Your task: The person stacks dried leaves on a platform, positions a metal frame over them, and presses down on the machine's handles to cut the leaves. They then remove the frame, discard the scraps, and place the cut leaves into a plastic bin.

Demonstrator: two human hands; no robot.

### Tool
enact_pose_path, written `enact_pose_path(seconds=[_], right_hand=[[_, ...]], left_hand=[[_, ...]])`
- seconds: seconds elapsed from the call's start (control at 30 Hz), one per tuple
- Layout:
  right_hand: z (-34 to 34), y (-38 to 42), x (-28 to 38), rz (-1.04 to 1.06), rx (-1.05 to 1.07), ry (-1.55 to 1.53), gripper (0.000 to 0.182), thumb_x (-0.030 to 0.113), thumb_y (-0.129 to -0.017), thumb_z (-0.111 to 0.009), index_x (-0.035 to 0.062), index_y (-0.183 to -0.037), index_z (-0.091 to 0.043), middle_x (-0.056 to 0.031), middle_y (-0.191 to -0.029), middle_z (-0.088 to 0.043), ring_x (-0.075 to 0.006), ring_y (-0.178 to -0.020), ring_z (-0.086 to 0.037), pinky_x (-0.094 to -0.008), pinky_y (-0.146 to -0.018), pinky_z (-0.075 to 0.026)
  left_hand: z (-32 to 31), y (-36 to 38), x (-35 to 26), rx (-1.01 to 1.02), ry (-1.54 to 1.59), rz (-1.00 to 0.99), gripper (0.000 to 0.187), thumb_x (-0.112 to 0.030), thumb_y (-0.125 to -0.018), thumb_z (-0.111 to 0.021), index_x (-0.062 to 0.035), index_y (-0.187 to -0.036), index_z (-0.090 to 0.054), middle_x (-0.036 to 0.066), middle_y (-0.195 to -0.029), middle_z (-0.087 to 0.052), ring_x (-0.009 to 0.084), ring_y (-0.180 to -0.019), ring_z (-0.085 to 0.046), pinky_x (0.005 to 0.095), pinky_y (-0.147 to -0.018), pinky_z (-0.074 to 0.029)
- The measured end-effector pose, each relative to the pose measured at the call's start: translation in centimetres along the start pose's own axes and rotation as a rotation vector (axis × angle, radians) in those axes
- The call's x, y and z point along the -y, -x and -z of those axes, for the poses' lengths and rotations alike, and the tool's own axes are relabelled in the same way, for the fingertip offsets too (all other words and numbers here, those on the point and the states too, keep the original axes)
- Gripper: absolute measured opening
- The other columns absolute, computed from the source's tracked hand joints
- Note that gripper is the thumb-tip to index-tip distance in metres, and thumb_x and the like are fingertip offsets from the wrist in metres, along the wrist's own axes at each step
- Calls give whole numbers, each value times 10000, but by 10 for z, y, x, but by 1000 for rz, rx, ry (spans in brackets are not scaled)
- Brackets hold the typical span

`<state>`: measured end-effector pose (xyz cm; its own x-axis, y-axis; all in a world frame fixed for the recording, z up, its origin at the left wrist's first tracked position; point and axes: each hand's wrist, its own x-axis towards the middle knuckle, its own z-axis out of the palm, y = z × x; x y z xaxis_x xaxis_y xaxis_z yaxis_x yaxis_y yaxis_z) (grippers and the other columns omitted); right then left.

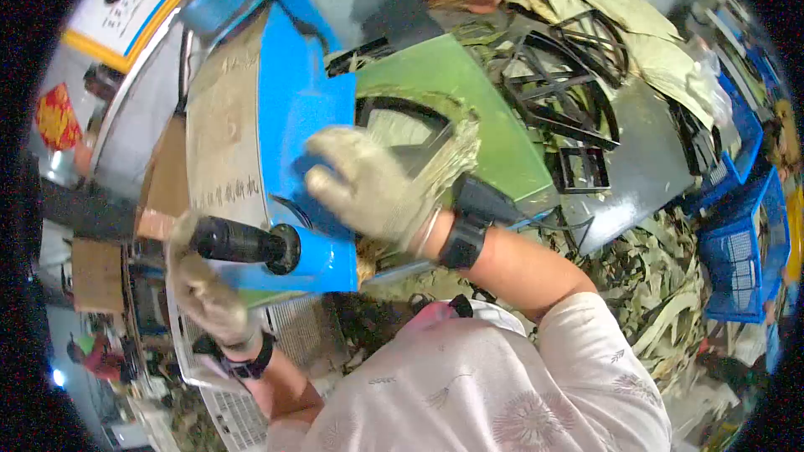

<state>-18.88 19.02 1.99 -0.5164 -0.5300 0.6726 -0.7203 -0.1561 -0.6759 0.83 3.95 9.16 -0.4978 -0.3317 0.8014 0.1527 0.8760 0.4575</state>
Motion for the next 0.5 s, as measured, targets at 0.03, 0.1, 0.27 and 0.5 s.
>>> enact_pose_path(seconds=[0.03, 0.1, 0.27, 0.5], right_hand=[[-3, 3, 20, 22, -47, -43, 369, 225, -935, -631, -16, -1213, -603, -246, -1172, -646, -431, -1119, -608, -485, -1011, -485], [5, -4, 61, 56, -12, -326, 335, 249, -954, -614, -11, -1166, -605, -244, -1143, -636, -432, -1081, -615, -479, -967, -496], [12, -24, 85, -22, -6, -545, 260, 223, -984, -586, -3, -1114, -589, -204, -966, -645, -404, -925, -641, -451, -822, -516], [30, -31, 72, -286, 45, -751, 235, 168, -1049, -505, 7, -1211, -564, -15, -893, -574, -93, -791, -520, -265, -736, -475]], left_hand=[[3, -6, 8, -88, -112, -90, 486, -368, -1081, -486, 59, -1267, -621, 167, -1103, -674, 222, -1068, -624, 370, -948, -469], [34, -21, 29, -189, -867, -244, 466, -349, -1072, -489, 60, -1247, -628, 212, -1117, -668, 266, -1105, -624, 397, -1002, -449], [57, -17, 78, -255, -686, 32, 302, -194, -995, -556, 51, -1133, -666, 199, -1024, -661, 293, -901, -660, 425, -816, -549], [41, -12, 77, -231, -563, -228, 341, -86, -972, -623, 72, -1258, -527, 267, -1190, -588, 247, -772, -658, 299, -595, -590]])
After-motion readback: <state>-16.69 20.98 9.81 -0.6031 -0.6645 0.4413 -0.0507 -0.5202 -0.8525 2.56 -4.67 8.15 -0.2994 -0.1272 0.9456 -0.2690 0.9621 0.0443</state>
